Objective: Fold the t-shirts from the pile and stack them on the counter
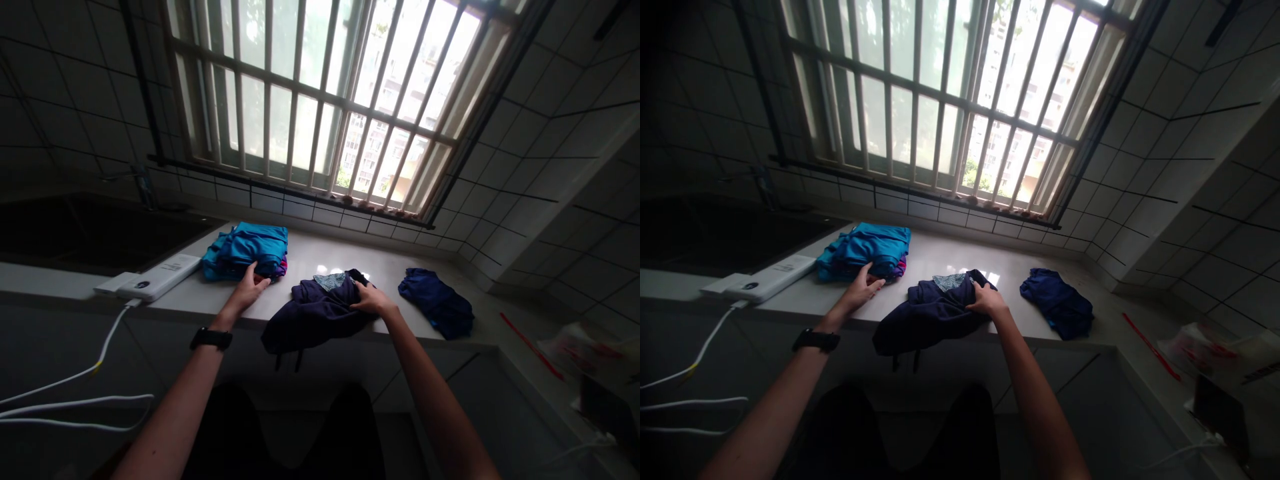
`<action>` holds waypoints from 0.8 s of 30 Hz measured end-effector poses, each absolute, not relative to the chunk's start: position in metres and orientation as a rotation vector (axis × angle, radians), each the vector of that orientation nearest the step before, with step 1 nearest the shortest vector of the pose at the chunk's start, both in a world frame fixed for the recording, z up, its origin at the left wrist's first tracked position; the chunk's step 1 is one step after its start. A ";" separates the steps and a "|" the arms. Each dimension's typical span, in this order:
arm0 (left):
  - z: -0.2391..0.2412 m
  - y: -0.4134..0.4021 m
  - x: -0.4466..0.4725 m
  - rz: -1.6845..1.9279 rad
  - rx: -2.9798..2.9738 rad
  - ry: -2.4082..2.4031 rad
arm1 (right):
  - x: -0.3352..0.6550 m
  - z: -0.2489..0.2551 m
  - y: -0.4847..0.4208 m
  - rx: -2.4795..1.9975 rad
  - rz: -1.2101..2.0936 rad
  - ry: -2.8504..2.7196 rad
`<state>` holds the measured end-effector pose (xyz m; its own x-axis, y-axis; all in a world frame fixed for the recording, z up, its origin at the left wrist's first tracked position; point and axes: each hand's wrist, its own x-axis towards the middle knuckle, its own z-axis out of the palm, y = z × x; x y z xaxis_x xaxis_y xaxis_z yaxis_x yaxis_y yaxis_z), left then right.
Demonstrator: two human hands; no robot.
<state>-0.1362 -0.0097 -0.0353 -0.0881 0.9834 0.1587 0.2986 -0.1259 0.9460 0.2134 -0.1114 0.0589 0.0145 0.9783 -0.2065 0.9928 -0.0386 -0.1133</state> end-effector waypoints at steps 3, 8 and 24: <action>-0.033 -0.011 -0.135 1.267 1.493 1.458 | 0.209 0.064 -0.107 2.071 -0.298 2.151; -0.031 -0.013 -0.136 1.272 1.481 1.447 | 0.206 0.077 -0.102 2.222 -0.022 2.269; -0.029 -0.018 -0.136 1.228 1.491 1.431 | 0.214 0.063 -0.121 2.584 -0.099 2.142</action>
<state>-0.1360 -0.0182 -0.0288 -0.0710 0.9860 0.1509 0.2988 -0.1233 0.9463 0.2137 -0.1211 0.0633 0.1939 0.9767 0.0925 0.9640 -0.1722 -0.2025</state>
